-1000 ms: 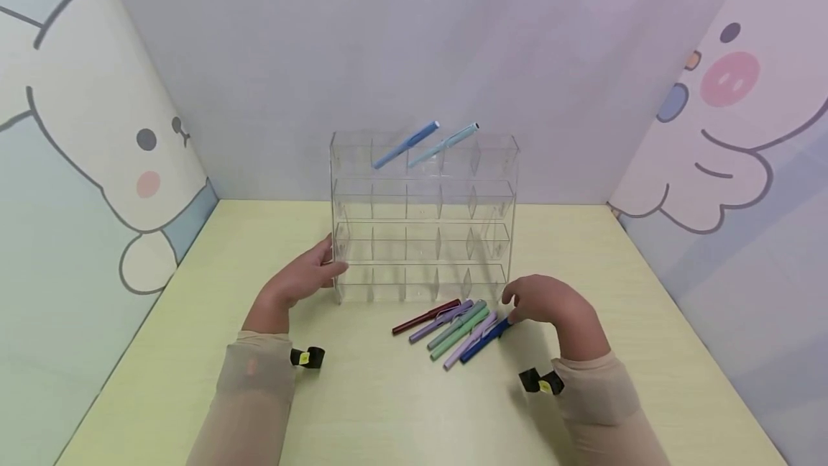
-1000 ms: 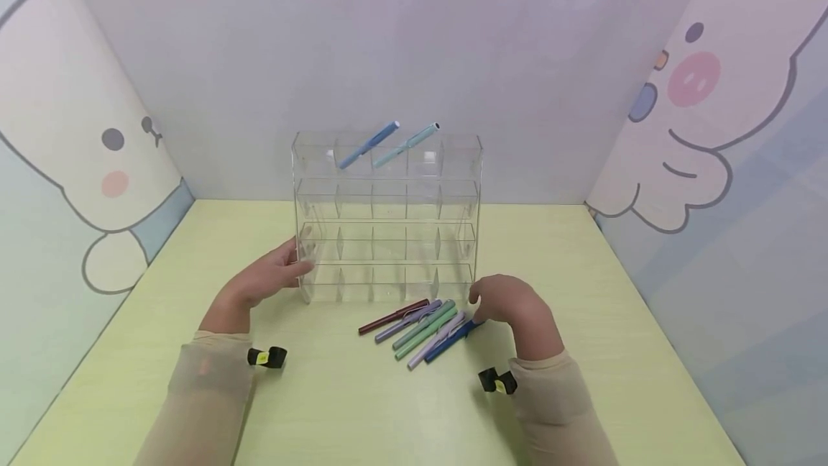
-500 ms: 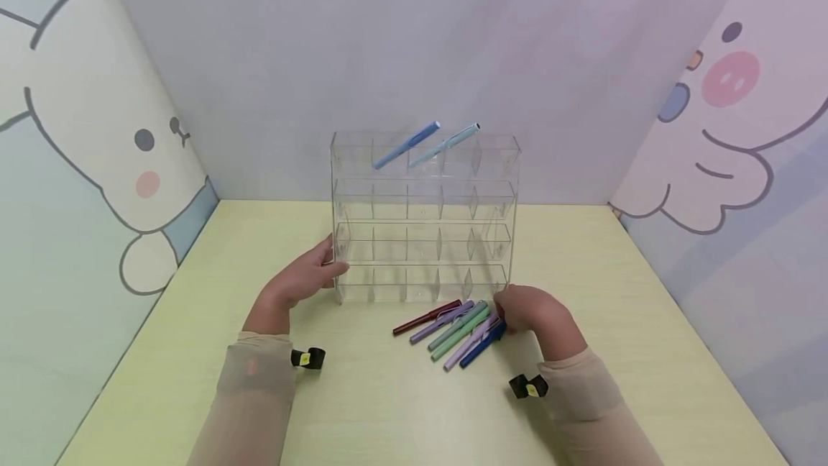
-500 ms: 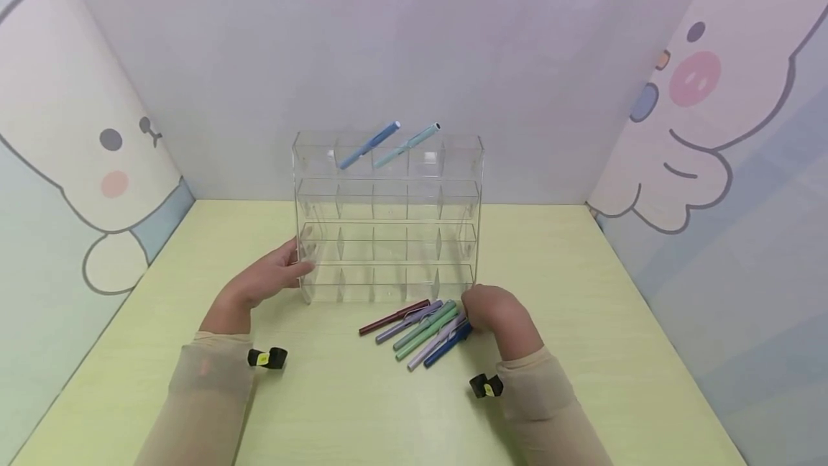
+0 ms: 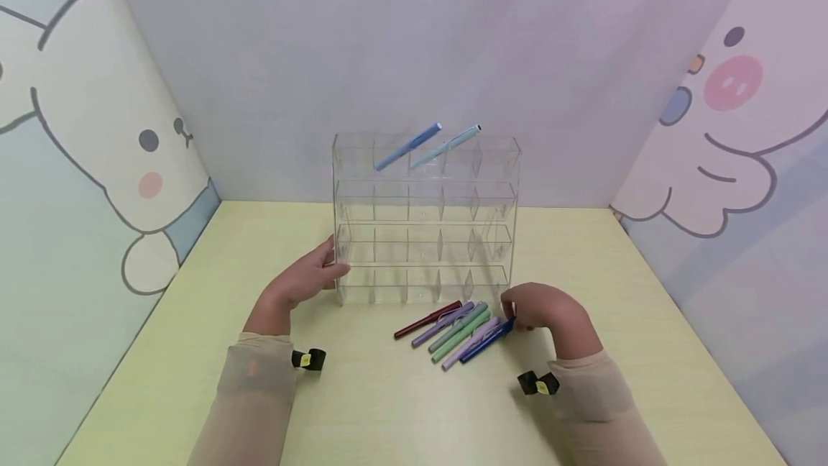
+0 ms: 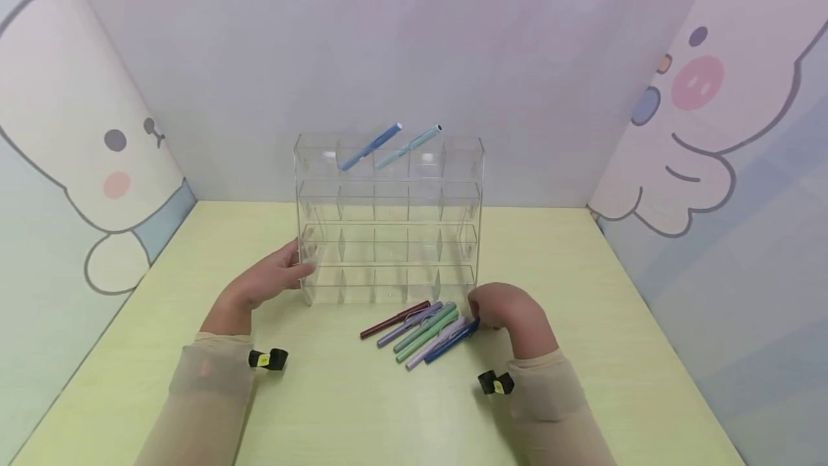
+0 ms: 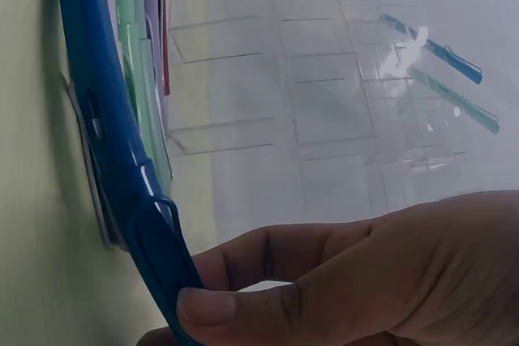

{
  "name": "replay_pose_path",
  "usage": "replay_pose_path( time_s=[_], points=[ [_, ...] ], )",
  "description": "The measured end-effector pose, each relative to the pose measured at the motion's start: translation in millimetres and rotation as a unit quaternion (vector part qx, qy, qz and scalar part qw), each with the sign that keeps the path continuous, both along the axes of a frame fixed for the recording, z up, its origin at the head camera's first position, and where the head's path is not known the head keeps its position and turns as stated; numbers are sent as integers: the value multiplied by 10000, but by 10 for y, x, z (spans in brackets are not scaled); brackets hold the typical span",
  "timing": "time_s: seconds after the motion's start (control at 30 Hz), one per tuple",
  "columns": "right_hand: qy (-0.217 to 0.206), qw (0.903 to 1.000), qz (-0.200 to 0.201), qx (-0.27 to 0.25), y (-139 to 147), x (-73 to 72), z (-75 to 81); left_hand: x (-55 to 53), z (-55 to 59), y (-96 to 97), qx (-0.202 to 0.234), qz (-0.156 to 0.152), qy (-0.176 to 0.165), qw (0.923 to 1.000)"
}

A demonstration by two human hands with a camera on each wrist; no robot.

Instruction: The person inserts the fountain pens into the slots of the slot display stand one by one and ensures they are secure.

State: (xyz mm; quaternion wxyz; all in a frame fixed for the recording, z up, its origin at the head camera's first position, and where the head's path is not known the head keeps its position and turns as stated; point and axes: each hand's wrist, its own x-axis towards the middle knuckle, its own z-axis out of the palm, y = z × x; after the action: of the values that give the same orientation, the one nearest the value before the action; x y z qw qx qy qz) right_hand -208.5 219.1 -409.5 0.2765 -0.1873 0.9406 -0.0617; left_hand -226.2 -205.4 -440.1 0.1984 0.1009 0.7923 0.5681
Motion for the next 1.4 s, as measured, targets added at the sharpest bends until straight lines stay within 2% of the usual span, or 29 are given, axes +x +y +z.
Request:
replay_pose_path(
  time_s=[0.13,0.4,0.6,0.8,1.03,1.4],
  points=[
    [-152,9994,-120,-287,49,12,74,-11,-7,-4,-39,6,26,10000],
    [-99,9972,-111,-728,98,31,170,-8,-11,-6,-88,78,-32,9999],
    [-8,9948,57,-1013,134,39,246,-14,-20,-4,-28,51,-30,10000],
    [-114,9898,155,-1415,154,30,302,-11,-26,-12,-57,53,-55,10000],
    [-189,9799,343,-1957,190,45,356,1,2,-1,-37,39,-48,10000],
    [-200,9566,266,-2896,207,62,406,-12,-29,-11,-67,-6,53,10000]
  ],
)
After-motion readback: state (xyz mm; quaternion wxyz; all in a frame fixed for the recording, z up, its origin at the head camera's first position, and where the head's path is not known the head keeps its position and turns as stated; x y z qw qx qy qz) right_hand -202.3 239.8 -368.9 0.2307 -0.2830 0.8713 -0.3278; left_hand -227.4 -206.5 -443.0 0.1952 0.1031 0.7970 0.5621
